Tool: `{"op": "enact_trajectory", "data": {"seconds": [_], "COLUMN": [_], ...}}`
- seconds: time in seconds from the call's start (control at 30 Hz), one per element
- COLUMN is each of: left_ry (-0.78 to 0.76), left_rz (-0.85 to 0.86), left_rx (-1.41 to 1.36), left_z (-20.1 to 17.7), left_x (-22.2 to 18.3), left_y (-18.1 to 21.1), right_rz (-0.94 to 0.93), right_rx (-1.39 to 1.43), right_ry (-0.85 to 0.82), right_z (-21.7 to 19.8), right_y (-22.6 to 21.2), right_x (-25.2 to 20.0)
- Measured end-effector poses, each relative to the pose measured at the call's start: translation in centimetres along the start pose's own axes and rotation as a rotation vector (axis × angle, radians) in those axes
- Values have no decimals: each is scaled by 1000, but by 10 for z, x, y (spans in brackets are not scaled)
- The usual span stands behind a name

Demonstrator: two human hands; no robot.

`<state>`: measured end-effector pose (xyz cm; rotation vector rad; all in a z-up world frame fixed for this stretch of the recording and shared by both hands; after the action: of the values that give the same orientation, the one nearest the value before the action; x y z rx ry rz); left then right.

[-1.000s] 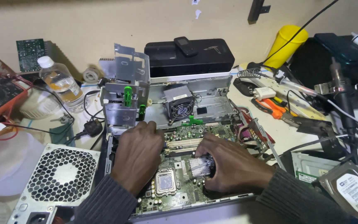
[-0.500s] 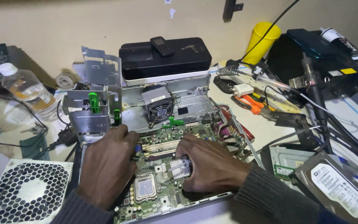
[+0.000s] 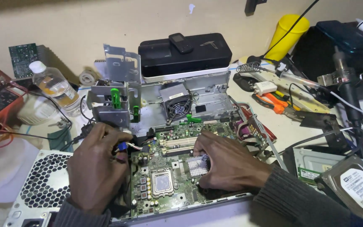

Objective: The person is disassembling a desktop computer, specifically removing the motherboard from the chassis by unscrewing it and disconnecting internal cables.

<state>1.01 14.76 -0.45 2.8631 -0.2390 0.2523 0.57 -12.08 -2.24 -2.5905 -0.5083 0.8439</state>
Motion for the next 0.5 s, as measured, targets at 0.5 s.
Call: {"op": "enact_trajectory", "data": {"seconds": [0.5], "left_ry": [-141], "left_rz": [-146], "left_rx": [8], "left_z": [-13], "left_x": [-8], "left_y": [13], "right_rz": [-76], "right_rx": [58], "right_ry": [79], "right_z": [4], "right_y": [16], "right_x": [7]}}
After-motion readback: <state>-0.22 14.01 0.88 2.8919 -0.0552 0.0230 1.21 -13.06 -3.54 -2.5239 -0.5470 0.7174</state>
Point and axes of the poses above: each hand's wrist, its own x-axis towards the middle knuckle, its own z-axis out of the palm, y = z × x, the point moved 2 cm from there along x, towards the middle knuckle, and after that the axes turned 13 degrees about -y, right-handed, at the moved point
